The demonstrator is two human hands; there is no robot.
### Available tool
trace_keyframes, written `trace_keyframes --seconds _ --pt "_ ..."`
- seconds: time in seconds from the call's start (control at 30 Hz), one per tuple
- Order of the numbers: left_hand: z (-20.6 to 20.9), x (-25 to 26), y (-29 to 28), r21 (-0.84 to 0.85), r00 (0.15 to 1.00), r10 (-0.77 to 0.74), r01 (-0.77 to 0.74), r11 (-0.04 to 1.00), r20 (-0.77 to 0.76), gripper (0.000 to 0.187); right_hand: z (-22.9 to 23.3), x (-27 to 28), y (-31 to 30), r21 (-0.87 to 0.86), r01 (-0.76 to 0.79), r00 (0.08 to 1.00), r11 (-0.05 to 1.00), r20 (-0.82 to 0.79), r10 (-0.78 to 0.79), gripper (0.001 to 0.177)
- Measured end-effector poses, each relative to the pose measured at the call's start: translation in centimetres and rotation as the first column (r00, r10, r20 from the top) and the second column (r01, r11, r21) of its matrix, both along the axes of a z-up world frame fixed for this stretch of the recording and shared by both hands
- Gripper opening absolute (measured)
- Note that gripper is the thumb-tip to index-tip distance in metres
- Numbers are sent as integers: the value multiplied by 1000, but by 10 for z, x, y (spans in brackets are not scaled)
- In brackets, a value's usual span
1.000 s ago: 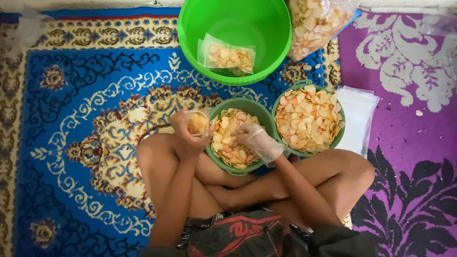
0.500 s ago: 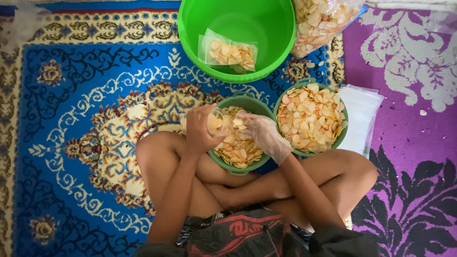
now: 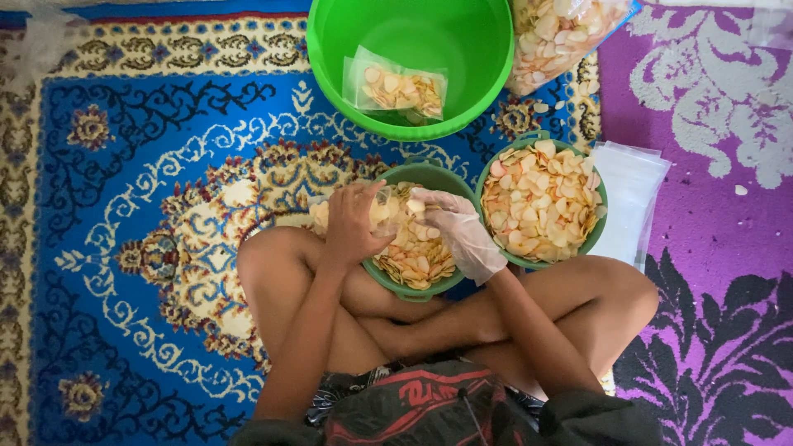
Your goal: The person is manually packing chips from a bowl into small plastic bags.
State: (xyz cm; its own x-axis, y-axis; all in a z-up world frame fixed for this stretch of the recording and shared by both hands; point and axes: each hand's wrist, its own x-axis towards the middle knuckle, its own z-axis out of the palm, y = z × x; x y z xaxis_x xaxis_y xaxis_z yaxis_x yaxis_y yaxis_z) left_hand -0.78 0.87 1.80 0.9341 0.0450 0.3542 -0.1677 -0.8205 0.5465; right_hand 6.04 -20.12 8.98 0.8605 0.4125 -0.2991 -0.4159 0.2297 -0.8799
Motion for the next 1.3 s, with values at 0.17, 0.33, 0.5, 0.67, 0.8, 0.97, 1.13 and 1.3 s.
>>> trace_keyframes --seconds 0.17,0.33,0.5,0.67,0.8,0.97,1.13,1.3 --pt "-15 2 2 144 999 -19 15 989 28 88 -9 -4 2 -85 -43 990 995 128 53 44" --pt "-7 1 -2 179 997 -50 39 983 54 93 5 -6 1 -112 -84 979 990 174 102 42" --pt "-4 -1 -7 228 997 -28 11 974 73 79 20 -7 2 -55 -153 987 987 36 155 50" --pt "-8 3 -6 195 998 -37 26 980 56 85 -1 -10 9 -71 -133 990 989 44 137 58" --pt "-18 4 -5 236 997 -1 -17 972 78 85 -1 -19 22 -296 -85 947 951 272 169 40" --pt "-11 2 -5 141 1000 -14 15 990 -6 82 -27 -11 19 -438 71 817 896 542 200 22" --pt "-1 2 0 19 1000 -4 4 1000 -5 88 -2 6 4 -398 160 677 903 710 193 21" --pt "14 3 7 -192 999 -19 13 981 -31 95 -4 14 -3 -764 130 667 632 539 514 32"
